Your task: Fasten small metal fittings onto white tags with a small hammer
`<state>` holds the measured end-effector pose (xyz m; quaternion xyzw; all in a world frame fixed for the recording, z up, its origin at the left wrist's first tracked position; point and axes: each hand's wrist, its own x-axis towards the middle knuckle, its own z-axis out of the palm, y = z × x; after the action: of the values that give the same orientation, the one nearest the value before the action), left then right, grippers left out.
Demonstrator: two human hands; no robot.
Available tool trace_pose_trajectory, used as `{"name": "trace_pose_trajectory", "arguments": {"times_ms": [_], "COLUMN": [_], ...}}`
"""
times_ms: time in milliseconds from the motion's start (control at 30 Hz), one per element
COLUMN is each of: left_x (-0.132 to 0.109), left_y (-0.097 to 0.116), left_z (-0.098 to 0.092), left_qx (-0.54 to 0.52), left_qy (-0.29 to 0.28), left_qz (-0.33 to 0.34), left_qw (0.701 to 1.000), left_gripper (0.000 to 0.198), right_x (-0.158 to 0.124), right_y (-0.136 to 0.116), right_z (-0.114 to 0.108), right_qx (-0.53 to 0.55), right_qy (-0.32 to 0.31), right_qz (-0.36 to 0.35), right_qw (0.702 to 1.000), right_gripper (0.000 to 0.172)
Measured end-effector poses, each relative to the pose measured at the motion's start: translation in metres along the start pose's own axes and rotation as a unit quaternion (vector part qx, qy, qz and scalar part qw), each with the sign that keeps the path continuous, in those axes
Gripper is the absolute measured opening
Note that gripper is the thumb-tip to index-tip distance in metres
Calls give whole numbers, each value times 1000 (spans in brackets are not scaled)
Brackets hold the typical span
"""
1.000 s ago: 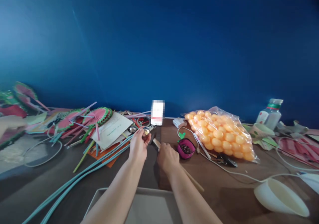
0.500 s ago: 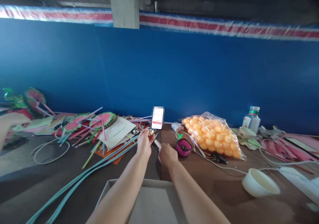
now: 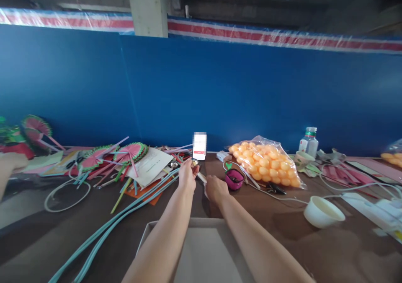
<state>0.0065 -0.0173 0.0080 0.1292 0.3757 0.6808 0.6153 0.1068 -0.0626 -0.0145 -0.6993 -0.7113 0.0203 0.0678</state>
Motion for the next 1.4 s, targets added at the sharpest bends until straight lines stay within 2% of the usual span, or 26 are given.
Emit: {"name": "trace_pose_trajectory", "arguments": {"times_ms": [367, 667, 867, 1033, 1167, 1400], "left_x": [-2, -4, -4, -5, -6, -3], "left_y": [1, 0, 2, 4, 5, 5], "left_z": [1, 1, 2, 3, 4, 5], "left_qx": [21, 10, 7, 18, 34, 31], "left_qy": [10, 2, 0, 3, -5, -7], "left_qz": [-10, -18, -31, -39, -39, -47], "left_qw": [1000, 1000, 999, 999, 999, 998], "left_gripper": [13, 5, 10, 7, 8, 9], "right_x": [-3, -1, 0, 0, -3, -11], "right_y": [-2, 2, 5, 6, 4, 2], "right_z": [-6, -2, 1, 3, -2, -26], "right_qx": [9, 4, 3, -5, -13, 50], "right_qy": [-7, -8, 1, 3, 17, 115], "right_qz": [-4, 0, 1, 1, -9, -23], "right_qw": [1000, 1000, 1000, 1000, 1000, 992], "right_gripper": [28, 30, 31, 31, 28, 34]}}
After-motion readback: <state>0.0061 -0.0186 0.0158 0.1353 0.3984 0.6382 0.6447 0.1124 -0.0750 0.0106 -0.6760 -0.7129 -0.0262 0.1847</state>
